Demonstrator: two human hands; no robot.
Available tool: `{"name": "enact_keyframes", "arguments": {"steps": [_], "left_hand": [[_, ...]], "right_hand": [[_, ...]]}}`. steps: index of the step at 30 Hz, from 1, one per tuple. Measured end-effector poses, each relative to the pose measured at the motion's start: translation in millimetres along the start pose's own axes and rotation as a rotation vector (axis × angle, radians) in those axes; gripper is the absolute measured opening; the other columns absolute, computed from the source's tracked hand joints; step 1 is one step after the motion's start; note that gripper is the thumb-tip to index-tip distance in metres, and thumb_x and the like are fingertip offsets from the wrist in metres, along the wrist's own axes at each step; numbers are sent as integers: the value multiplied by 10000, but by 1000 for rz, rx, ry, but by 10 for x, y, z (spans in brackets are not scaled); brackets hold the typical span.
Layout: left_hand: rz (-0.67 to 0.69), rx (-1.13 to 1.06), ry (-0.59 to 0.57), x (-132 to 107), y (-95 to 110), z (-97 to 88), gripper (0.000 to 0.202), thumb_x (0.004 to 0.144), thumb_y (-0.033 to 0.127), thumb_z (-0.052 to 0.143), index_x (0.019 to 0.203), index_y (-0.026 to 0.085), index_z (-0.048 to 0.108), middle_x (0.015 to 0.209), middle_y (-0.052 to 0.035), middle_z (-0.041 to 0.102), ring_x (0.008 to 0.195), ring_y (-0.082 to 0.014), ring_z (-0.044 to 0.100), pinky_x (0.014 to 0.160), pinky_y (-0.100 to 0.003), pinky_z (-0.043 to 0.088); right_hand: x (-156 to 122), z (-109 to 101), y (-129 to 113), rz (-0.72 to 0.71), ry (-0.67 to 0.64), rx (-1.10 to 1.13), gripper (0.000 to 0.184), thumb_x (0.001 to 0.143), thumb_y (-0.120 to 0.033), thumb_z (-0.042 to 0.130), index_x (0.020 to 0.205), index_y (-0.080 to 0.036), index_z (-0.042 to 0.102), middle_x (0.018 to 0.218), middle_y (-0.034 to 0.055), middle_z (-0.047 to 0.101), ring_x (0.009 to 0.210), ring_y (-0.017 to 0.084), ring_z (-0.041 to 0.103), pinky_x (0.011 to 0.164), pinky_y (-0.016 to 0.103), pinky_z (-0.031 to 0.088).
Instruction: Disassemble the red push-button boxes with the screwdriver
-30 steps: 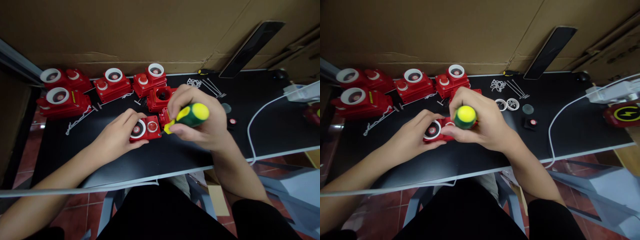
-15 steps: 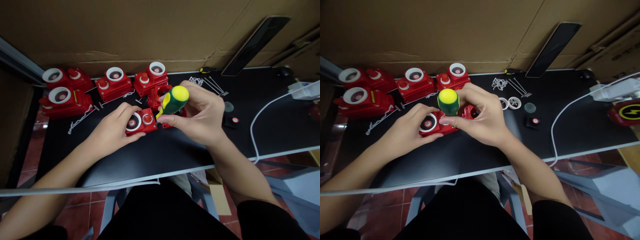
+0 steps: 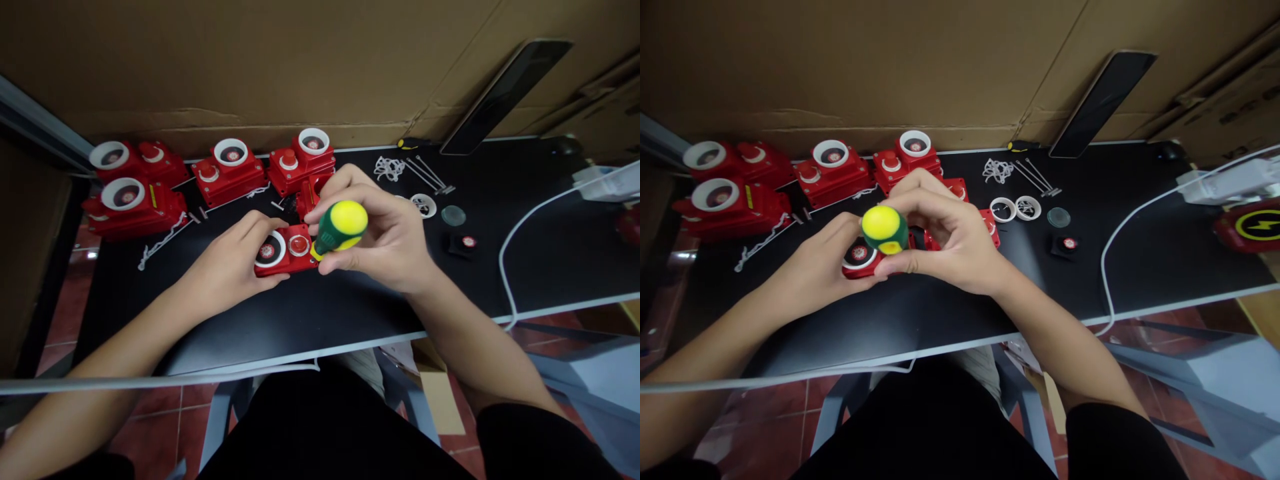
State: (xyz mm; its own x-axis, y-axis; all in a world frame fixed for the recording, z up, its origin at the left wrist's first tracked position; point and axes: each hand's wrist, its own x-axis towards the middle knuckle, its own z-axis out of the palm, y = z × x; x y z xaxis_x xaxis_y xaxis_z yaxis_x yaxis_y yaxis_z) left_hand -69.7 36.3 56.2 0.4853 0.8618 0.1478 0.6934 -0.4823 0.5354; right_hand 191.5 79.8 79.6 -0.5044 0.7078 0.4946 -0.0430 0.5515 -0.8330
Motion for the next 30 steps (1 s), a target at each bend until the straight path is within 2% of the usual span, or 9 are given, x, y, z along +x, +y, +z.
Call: {"name": "enact_keyframes", "arguments": {"steps": [3,6,9,12,16,21,23,28,30], "left_hand": [[4,-13,-10,-2,4,5,547,937,362,862,1398,233,596,1357,-89,666,1166,-303,733,1038,-436,626],[-6,-13,-1,-4,-4,10,571,927,366,875,1406,231,595,1365,-97,667,1177,-311,733,1050,-449,621],[3,-21,-5,-4,-11,13,581,921,361,876,1413,238,594,1371,-96,667,1187,-317,733,1054,-456,622],[5,-31,-15,2,-6,8,562,923,352,867,1404,252,592,1382,-90,664,1203,-317,729,1070,-460,620],[-21,-17,-18,12,11,-17,526,921,344,860,1370,251,602,1384,-83,662,1206,-312,726,1074,-457,620],[-58,40,-12,12,9,-32,578,904,351,873,1394,241,587,1359,-90,669,1226,-331,719,1049,-456,623],[-71,47,5,10,8,-26,600,894,346,880,1403,232,585,1368,-98,671,1213,-333,726,1035,-454,628],[-74,62,11,11,15,-22,617,888,339,877,1418,228,581,1396,-100,675,1221,-328,731,1043,-459,629],[-78,64,1,14,18,-28,612,891,345,871,1418,230,581,1401,-99,674,1227,-326,731,1048,-460,628]], "right_hand": [[25,-1,46,-16,63,17,521,802,-646,977,1056,-230,792,1012,31,727,983,217,709,907,450,686],[27,1,63,-15,64,34,496,732,-594,1037,964,-230,793,956,15,729,938,202,682,892,424,668],[11,17,47,58,83,67,480,689,-550,1069,879,-223,773,904,3,723,862,183,664,805,369,653],[-9,22,29,138,88,152,488,676,-511,1085,921,-211,787,909,-1,738,832,176,706,774,341,661],[-28,-18,23,173,-44,291,428,843,-436,1005,1134,-185,816,1028,27,800,961,212,815,922,374,699],[-36,-43,34,138,-160,333,340,1077,-371,768,1370,-201,740,1221,69,799,1157,213,796,1110,429,655],[-27,-23,49,122,-134,277,402,1037,-431,817,1364,-212,734,1262,83,765,1166,222,771,1085,440,665],[11,27,117,65,42,96,473,779,-555,1023,1021,-215,801,1084,60,736,1033,245,745,999,489,689],[12,17,136,108,82,154,499,768,-540,1033,1060,-215,792,1029,37,755,979,238,774,967,480,703]]}}
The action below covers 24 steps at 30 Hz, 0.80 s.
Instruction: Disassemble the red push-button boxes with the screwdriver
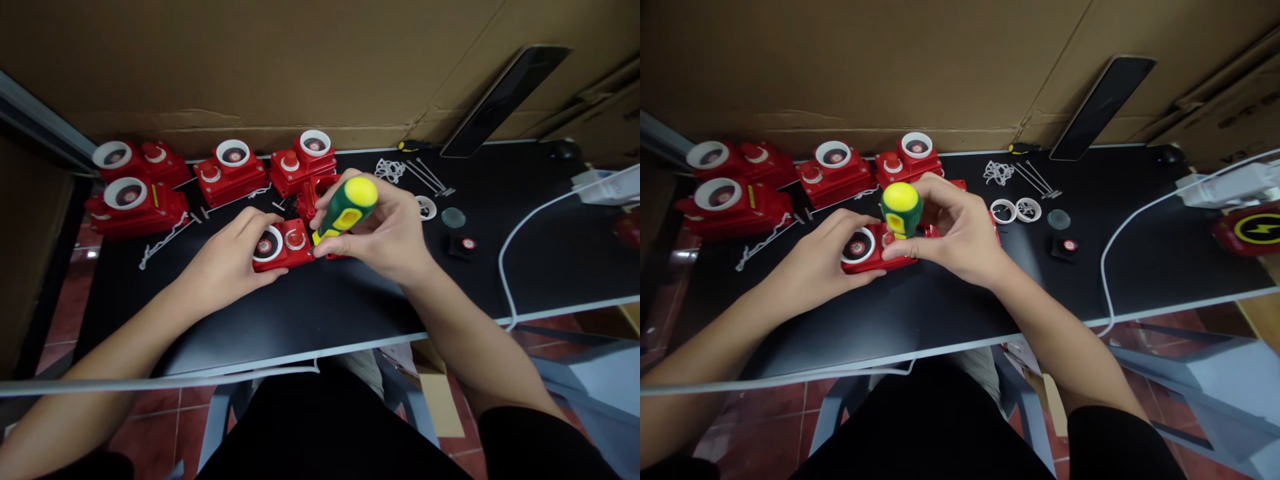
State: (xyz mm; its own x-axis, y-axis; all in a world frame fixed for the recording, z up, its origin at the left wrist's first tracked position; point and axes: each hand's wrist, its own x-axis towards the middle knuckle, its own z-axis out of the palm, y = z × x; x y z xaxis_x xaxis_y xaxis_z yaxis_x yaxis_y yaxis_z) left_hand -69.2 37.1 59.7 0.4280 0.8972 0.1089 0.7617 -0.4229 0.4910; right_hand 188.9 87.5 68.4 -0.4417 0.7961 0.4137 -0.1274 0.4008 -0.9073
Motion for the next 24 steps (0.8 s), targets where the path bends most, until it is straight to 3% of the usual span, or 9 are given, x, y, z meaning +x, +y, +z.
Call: {"name": "enact_keyframes", "arguments": {"steps": [3,7,9,13,15,20,24], "left_hand": [[-22,4,-15,4,-1,-8,636,885,369,873,1431,232,575,1399,-101,671,1230,-331,730,1057,-463,625],[-35,27,-20,3,2,-9,656,883,378,865,1450,235,569,1402,-101,667,1234,-335,722,1057,-459,622],[-30,28,-12,0,11,-10,641,885,377,867,1438,229,577,1397,-99,669,1236,-330,721,1055,-449,621],[-33,23,-13,-6,31,-20,629,887,353,870,1431,227,582,1400,-96,670,1232,-319,723,1041,-430,622],[-33,30,-21,-10,32,-24,643,887,349,869,1446,226,577,1402,-96,669,1226,-319,724,1038,-432,621],[-9,18,-15,-4,8,-15,628,908,379,855,1449,222,575,1416,-109,663,1252,-341,713,1049,-457,618],[-27,-2,-27,11,2,-9,620,904,401,852,1436,239,579,1423,-105,658,1274,-361,698,1065,-476,615]], "right_hand": [[-16,-41,-24,65,-61,75,473,892,-509,954,1214,-215,772,1066,31,798,1054,251,814,1024,482,698],[-45,-54,-99,82,-188,66,409,1073,-479,753,1399,-236,707,1260,66,786,1229,248,777,1157,485,637],[-46,-32,-101,67,-190,42,433,1055,-498,772,1406,-256,693,1306,71,757,1231,245,757,1151,485,637],[-18,2,-29,-13,-89,-79,378,904,-527,935,1105,-241,790,1185,72,746,1201,281,721,1124,534,636],[-6,-4,-8,-22,-29,-102,378,865,-509,973,1060,-229,811,1124,69,753,1164,289,731,1111,554,638],[-7,-50,-80,83,-14,-25,605,772,-492,1039,1250,-218,790,1114,47,790,1103,286,801,1030,499,697],[-26,-81,-157,138,-68,17,630,848,-494,983,1379,-263,735,1131,11,811,1130,274,821,1060,474,698]]}}
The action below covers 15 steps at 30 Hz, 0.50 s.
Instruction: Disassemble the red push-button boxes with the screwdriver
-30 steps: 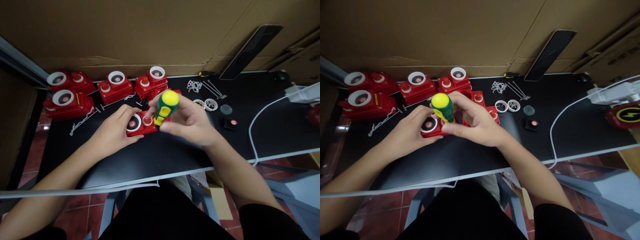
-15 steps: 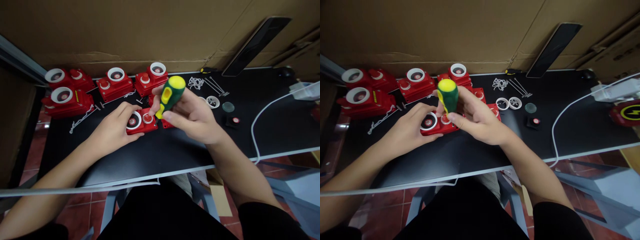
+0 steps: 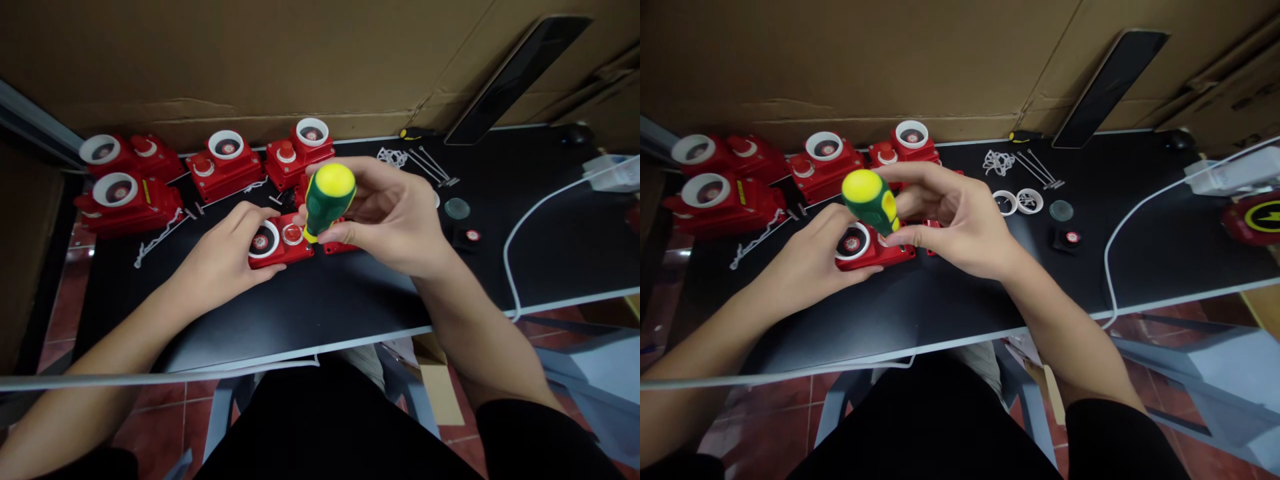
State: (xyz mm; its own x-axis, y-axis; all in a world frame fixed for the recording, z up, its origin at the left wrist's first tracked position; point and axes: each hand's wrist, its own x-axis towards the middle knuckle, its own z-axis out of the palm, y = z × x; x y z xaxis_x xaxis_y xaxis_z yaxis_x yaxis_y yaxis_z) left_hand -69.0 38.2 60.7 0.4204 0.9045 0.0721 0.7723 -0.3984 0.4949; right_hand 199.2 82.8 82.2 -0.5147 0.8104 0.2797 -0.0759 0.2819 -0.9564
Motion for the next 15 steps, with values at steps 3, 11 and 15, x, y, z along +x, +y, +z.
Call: {"name": "enact_keyframes", "arguments": {"steps": [3,11,15], "left_hand": [[-5,-1,1,-2,7,-3,615,911,405,844,1442,248,574,1437,-103,658,1283,-356,699,1079,-475,613],[1,7,13,-28,16,-13,615,911,368,849,1442,240,568,1432,-109,663,1272,-339,714,1083,-468,611],[4,21,11,-32,11,-11,616,920,379,848,1446,221,567,1418,-116,666,1256,-335,720,1080,-469,617]], "right_hand": [[-13,1,-25,0,-95,15,537,947,-463,895,1404,-254,708,1263,57,792,1193,268,792,1109,475,669],[27,15,47,-168,6,-170,356,859,-520,975,1050,-256,834,1137,71,743,1138,287,725,1127,548,614],[-7,7,9,-76,23,-53,462,930,-503,919,1292,-251,785,1183,59,792,1148,276,777,1131,521,632]]}}
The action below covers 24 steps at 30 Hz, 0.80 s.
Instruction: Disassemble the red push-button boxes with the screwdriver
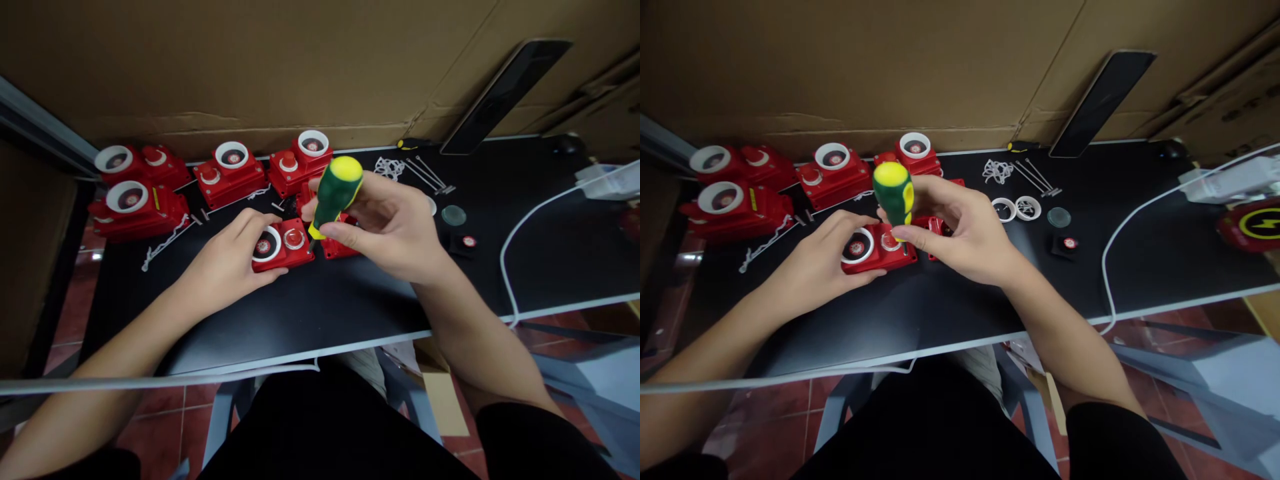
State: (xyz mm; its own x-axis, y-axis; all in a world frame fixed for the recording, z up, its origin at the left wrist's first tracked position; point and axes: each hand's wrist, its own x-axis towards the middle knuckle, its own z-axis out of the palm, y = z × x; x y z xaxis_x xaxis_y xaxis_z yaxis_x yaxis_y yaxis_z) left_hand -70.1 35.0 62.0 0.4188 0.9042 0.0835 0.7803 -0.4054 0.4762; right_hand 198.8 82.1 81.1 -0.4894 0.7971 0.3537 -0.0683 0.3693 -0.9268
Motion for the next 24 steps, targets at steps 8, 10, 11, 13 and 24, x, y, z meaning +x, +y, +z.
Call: {"name": "enact_keyframes", "arguments": {"steps": [8,10,11,13,24], "left_hand": [[-15,-7,-3,4,-4,8,615,933,415,839,1451,228,566,1421,-118,664,1249,-334,730,1041,-461,629],[-14,-11,-4,4,-3,10,622,927,435,842,1449,237,568,1424,-115,663,1269,-344,725,1040,-471,631],[-14,-11,-2,2,-1,12,623,926,440,842,1450,242,569,1424,-112,664,1278,-347,723,1049,-477,629],[-16,-8,5,-1,2,17,620,931,439,839,1454,244,569,1422,-108,667,1282,-345,723,1073,-483,622],[-3,1,13,-2,-7,18,629,933,415,842,1462,220,562,1432,-122,665,1305,-346,716,1104,-487,614]], "right_hand": [[-10,1,85,-38,-22,-67,415,881,-474,964,1215,-279,814,1281,62,781,1245,292,750,1184,528,611],[-12,4,70,-8,-13,-14,455,926,-482,921,1305,-273,779,1271,60,792,1246,289,764,1163,519,628],[-15,6,51,11,-26,10,497,956,-486,890,1380,-272,744,1289,64,794,1260,287,766,1163,512,630],[-22,10,14,20,-71,14,579,979,-498,860,1480,-270,682,1345,80,784,1293,288,758,1186,505,620],[-19,-1,29,-7,-43,-7,579,973,-511,870,1477,-293,686,1327,67,778,1270,296,759,1178,535,618]]}}
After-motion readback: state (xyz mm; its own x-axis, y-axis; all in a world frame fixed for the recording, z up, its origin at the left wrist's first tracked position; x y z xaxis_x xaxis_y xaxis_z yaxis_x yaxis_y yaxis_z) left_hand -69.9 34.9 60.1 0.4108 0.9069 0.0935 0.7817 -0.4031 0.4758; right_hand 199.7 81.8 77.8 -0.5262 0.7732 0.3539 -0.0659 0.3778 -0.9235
